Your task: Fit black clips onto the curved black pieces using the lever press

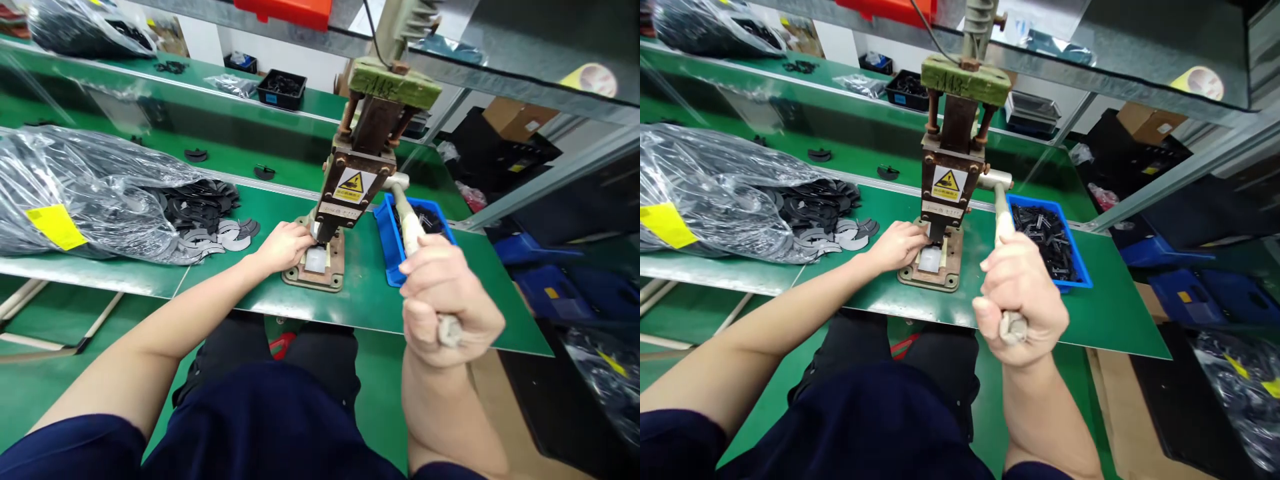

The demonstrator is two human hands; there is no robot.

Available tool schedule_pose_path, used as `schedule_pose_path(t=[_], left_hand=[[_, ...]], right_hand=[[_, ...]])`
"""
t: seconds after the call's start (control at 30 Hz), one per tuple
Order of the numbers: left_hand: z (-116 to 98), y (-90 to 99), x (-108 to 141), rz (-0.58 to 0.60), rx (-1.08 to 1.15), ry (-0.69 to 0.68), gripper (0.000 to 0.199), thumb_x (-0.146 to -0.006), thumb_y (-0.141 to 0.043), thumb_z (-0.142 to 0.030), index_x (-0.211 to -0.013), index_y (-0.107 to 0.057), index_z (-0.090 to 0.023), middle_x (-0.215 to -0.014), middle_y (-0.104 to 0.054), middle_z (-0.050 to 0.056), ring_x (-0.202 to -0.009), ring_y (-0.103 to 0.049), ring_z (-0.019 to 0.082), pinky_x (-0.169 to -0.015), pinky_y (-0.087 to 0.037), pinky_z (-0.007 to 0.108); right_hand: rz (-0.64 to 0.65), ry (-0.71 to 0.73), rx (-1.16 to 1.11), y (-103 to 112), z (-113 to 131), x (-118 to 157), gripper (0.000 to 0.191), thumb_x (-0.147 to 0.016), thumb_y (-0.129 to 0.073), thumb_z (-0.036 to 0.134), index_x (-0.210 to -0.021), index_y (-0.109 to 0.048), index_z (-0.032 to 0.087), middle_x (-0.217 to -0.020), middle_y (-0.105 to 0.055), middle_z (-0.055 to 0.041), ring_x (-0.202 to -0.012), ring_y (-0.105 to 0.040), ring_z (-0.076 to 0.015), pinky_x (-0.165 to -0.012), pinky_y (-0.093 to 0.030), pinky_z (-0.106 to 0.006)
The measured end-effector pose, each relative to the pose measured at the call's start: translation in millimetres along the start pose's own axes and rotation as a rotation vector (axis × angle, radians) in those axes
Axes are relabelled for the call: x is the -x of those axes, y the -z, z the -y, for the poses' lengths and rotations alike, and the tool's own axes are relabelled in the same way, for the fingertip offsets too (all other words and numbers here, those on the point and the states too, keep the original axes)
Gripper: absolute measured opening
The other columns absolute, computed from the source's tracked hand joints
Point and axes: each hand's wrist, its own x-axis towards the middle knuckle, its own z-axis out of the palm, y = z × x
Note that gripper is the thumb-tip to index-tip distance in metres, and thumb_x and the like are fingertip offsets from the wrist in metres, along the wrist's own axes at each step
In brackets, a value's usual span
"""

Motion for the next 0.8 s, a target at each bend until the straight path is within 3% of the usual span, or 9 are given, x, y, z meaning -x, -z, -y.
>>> schedule_pose_path(t=[0.1, 0.27, 0.37, 0.47, 0.63, 0.7, 0.8], left_hand=[[-3.5, 1.5, -0.5, -0.002, -0.008, 0.000, 0.031, -0.109, -0.050, -0.026, -0.118, -0.080, -0.024, -0.118, -0.077, 0.011, -0.110, -0.067, 0.028, -0.093, -0.045, 0.047], [-6.2, 9.7, 12.1, 0.011, 0.009, 0.049, 0.035, -0.111, -0.046, -0.026, -0.131, -0.074, -0.022, -0.130, -0.076, 0.011, -0.122, -0.065, 0.027, -0.099, -0.046, 0.045], [9.2, 25.1, 38.7, 0.030, -0.039, 0.179, 0.035, -0.109, -0.051, -0.032, -0.136, -0.070, -0.021, -0.134, -0.074, 0.013, -0.124, -0.064, 0.030, -0.102, -0.046, 0.047], [39.7, 47.3, 76.3, 0.047, -0.149, 0.308, 0.037, -0.104, -0.061, -0.037, -0.135, -0.070, -0.019, -0.139, -0.071, 0.016, -0.128, -0.060, 0.035, -0.105, -0.045, 0.051], [87.2, 73.8, 120.3, 0.164, -0.269, 0.388, 0.037, -0.092, -0.073, -0.040, -0.123, -0.075, -0.019, -0.147, -0.065, 0.017, -0.133, -0.053, 0.041, -0.104, -0.045, 0.055], [95.1, 77.2, 123.2, 0.213, -0.264, 0.383, 0.032, -0.090, -0.075, -0.039, -0.115, -0.077, -0.019, -0.147, -0.064, 0.018, -0.134, -0.051, 0.042, -0.104, -0.044, 0.056], [98.1, 78.1, 116.0, 0.288, -0.233, 0.386, 0.028, -0.090, -0.075, -0.038, -0.110, -0.078, -0.019, -0.145, -0.063, 0.017, -0.135, -0.050, 0.041, -0.106, -0.043, 0.057]], right_hand=[[-0.010, 0.041, 0.013, -3.9, -11.7, 31.0, 0.013, -0.080, -0.069, 0.036, -0.071, -0.065, 0.044, -0.066, -0.063, 0.0065, -0.081, -0.070, -0.0257, -0.117, -0.055, -0.066], [-0.150, 0.089, 0.025, -18.0, -29.8, 47.1, 0.017, -0.077, -0.069, 0.037, -0.082, -0.073, 0.053, -0.063, -0.063, 0.0062, -0.077, -0.069, -0.0282, -0.110, -0.056, -0.071], [-0.203, 0.108, 0.010, -24.4, -34.1, 47.0, 0.021, -0.077, -0.069, 0.041, -0.086, -0.075, 0.059, -0.061, -0.062, 0.0051, -0.073, -0.067, -0.0281, -0.105, -0.056, -0.072], [-0.250, 0.081, 0.013, -28.2, -34.2, 47.2, 0.018, -0.078, -0.070, 0.046, -0.087, -0.075, 0.061, -0.058, -0.060, 0.0043, -0.071, -0.066, -0.0281, -0.103, -0.056, -0.073], [-0.308, 0.083, 0.010, -32.7, -34.1, 48.2, 0.009, -0.081, -0.070, 0.050, -0.082, -0.075, 0.057, -0.056, -0.058, 0.0042, -0.069, -0.065, -0.0270, -0.102, -0.057, -0.072], [-0.316, 0.097, -0.003, -33.6, -35.4, 48.1, 0.006, -0.081, -0.070, 0.049, -0.076, -0.073, 0.052, -0.056, -0.058, 0.0041, -0.070, -0.065, -0.0260, -0.102, -0.057, -0.071], [-0.296, 0.129, -0.017, -33.0, -38.2, 46.8, 0.023, -0.083, -0.072, 0.047, -0.063, -0.064, 0.039, -0.059, -0.059, 0.0040, -0.072, -0.066, -0.0231, -0.104, -0.058, -0.067]])
